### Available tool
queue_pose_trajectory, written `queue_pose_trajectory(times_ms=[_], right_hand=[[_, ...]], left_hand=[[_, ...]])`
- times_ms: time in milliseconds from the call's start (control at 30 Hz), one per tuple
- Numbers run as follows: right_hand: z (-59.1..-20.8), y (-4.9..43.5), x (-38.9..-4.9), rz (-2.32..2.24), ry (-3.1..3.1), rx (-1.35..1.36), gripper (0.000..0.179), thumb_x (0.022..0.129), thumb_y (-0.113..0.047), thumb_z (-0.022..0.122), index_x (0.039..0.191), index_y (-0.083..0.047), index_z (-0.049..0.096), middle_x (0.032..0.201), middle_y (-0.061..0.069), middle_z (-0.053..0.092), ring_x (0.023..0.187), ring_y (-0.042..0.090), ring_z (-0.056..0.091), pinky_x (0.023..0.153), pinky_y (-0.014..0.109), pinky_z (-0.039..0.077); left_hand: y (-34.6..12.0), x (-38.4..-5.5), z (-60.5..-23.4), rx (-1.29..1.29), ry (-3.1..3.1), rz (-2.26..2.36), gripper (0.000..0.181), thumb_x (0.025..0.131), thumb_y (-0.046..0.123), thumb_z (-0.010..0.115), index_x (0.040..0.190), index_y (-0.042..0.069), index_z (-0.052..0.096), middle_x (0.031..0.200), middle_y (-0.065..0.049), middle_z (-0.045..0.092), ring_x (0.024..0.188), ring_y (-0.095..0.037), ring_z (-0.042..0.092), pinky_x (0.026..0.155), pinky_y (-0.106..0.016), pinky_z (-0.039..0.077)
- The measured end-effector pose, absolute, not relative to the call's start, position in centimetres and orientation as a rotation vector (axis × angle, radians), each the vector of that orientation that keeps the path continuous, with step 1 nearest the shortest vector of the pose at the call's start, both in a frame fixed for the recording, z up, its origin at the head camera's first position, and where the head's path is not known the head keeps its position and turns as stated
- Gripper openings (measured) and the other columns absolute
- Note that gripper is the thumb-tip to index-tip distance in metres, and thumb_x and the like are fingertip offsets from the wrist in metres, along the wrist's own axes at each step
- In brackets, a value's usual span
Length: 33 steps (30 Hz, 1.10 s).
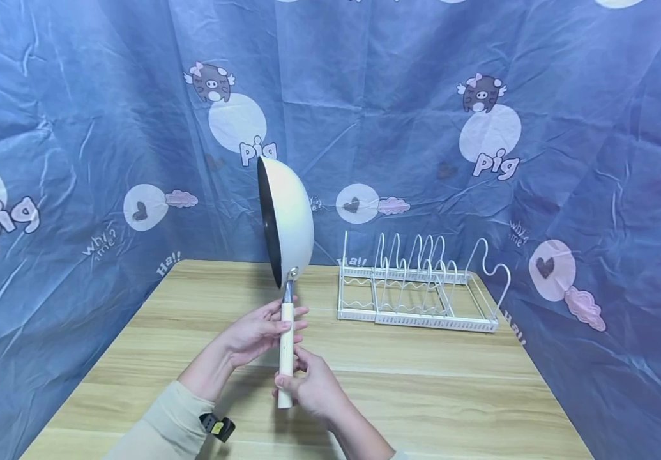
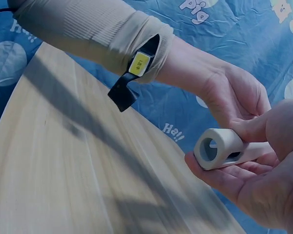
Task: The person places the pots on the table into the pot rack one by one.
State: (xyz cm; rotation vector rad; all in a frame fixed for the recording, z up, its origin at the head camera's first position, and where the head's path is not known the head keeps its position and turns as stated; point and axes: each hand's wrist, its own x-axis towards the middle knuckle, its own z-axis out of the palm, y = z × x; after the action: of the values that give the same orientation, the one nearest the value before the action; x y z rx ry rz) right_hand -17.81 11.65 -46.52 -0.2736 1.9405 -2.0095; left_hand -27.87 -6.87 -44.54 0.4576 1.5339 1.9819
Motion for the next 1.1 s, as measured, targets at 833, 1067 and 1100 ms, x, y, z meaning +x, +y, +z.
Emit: queue_pose_trajectory(times_ms=[833, 1067, 1100], right_hand=[[-45.5, 13.3, -16.9, -2.033, 2.093, -0.225, 0.077, 0.099, -0.003, 0.071, 0.166, 0.007, 0.032, 0.122, 0.025, 0.070, 0.092, 0.027, 0.080, 0.081, 0.042, 0.071], [-44.7, 14.2, -16.5, -2.061, 2.126, -0.207, 0.080, 0.100, -0.003, 0.071, 0.166, 0.010, 0.027, 0.125, 0.028, 0.068, 0.092, 0.026, 0.080, 0.082, 0.040, 0.071], [-44.6, 14.3, -16.4, -2.066, 2.130, -0.202, 0.080, 0.100, -0.003, 0.071, 0.166, 0.010, 0.027, 0.126, 0.028, 0.068, 0.092, 0.026, 0.080, 0.083, 0.041, 0.071]], left_hand=[[-3.9, -28.6, -42.3, 0.567, 1.571, 1.908, 0.070, 0.103, -0.004, 0.058, 0.168, 0.003, 0.032, 0.169, -0.018, 0.048, 0.151, -0.039, 0.055, 0.121, -0.051, 0.054], [-2.4, -28.7, -41.2, 0.611, 1.568, 1.872, 0.069, 0.103, -0.003, 0.058, 0.167, 0.003, 0.033, 0.168, -0.018, 0.049, 0.144, -0.031, 0.062, 0.119, -0.044, 0.056], [-2.2, -28.7, -41.0, 0.620, 1.567, 1.868, 0.070, 0.103, -0.003, 0.058, 0.168, 0.004, 0.033, 0.169, -0.018, 0.049, 0.142, -0.029, 0.064, 0.117, -0.043, 0.057]])
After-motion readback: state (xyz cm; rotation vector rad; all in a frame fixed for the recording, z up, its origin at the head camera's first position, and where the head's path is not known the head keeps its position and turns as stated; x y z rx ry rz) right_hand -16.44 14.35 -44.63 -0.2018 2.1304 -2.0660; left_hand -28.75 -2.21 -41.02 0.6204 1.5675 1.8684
